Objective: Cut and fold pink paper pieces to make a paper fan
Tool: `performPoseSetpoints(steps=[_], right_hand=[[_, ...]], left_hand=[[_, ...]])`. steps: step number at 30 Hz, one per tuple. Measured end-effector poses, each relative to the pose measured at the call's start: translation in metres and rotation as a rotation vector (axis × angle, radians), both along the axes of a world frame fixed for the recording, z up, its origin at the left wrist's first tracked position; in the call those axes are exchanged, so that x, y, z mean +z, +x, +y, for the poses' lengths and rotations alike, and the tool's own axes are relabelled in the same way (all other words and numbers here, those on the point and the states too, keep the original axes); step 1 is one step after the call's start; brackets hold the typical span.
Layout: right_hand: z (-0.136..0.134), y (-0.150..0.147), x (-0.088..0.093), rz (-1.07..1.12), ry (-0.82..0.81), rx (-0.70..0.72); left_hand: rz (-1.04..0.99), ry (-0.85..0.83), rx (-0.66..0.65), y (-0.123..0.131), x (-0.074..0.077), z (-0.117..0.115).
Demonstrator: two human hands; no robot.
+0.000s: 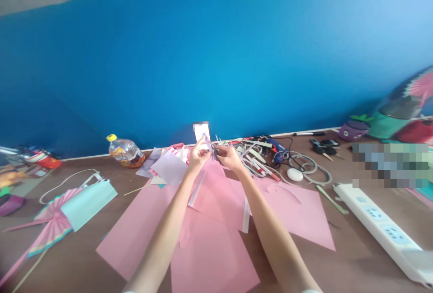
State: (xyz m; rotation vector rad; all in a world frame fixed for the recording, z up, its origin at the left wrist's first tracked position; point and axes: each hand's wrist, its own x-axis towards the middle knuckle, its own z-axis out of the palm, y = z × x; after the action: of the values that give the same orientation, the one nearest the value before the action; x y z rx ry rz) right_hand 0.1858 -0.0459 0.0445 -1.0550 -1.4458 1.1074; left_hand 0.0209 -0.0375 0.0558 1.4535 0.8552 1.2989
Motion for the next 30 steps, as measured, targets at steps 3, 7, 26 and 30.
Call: performPoseSetpoints(steps=[3,7,26,30], right_hand=[[-0.001,0.001,0.002,0.004,-0.005,-0.012],[-0.005,0.002,0.01,0.06,-0.035,0.004],[-0.002,-0.007,0.011,0.165,-0.011,0.006],[-0.001,-0.012,0.01,0.182,0.007,-0.046]], left_hand=[[0.006,0.002,0.014,-0.001,-0.002,0.001],[-0.007,0.029,0.062,-0.006,0.001,0.004],[-0.033,0.047,0.122,-0.021,0.01,0.007],[-0.014,0.055,0.091,-0.018,0.006,0.009]])
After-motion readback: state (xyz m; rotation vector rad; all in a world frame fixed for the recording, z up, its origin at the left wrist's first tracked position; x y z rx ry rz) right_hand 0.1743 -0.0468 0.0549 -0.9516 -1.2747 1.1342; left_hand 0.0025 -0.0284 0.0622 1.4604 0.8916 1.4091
